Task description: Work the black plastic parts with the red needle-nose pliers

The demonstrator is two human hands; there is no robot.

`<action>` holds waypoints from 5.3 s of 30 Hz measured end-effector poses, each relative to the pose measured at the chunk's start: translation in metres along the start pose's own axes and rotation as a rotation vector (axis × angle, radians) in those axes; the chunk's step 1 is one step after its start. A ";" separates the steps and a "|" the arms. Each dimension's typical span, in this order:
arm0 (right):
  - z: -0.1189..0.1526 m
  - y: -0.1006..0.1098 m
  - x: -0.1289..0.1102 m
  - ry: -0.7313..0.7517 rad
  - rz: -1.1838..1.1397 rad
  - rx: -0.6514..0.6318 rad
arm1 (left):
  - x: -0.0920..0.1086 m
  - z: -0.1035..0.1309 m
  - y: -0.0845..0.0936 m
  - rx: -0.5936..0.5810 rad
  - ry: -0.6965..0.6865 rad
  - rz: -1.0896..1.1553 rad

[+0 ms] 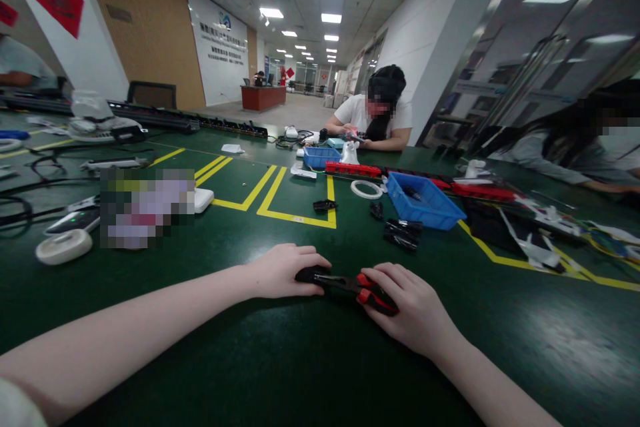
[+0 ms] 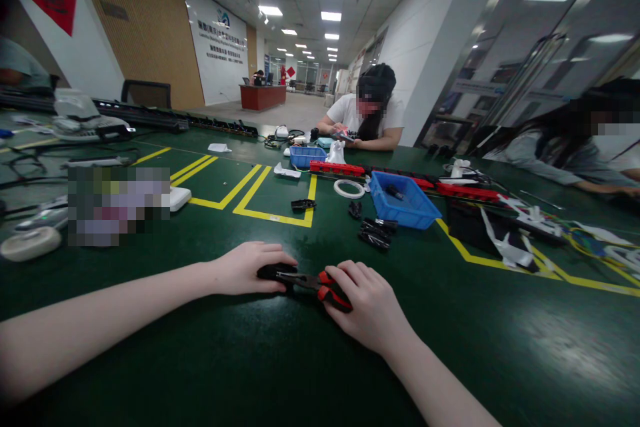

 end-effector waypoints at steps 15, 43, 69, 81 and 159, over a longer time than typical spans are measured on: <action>-0.002 0.000 0.002 -0.032 -0.027 -0.016 | 0.000 0.000 0.000 0.005 -0.006 0.005; -0.001 0.001 0.013 -0.095 -0.013 0.015 | 0.002 0.001 0.002 0.001 0.001 0.020; -0.002 -0.010 0.008 -0.066 -0.138 -0.071 | -0.002 0.000 -0.001 -0.005 -0.003 0.010; -0.003 -0.006 0.005 -0.035 -0.100 -0.056 | 0.002 0.000 -0.001 -0.029 -0.028 0.014; -0.001 -0.007 0.002 -0.030 0.042 -0.182 | 0.014 0.004 -0.002 0.029 -0.134 -0.128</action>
Point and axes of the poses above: each hand's wrist, its own z-axis away from the middle knuckle, its own y-axis out of the back of the hand, x = y × z, the point moved 9 cm from there along -z, towards the middle knuckle, and after that the axes turned 10 degrees about y, right-handed, at the moved point
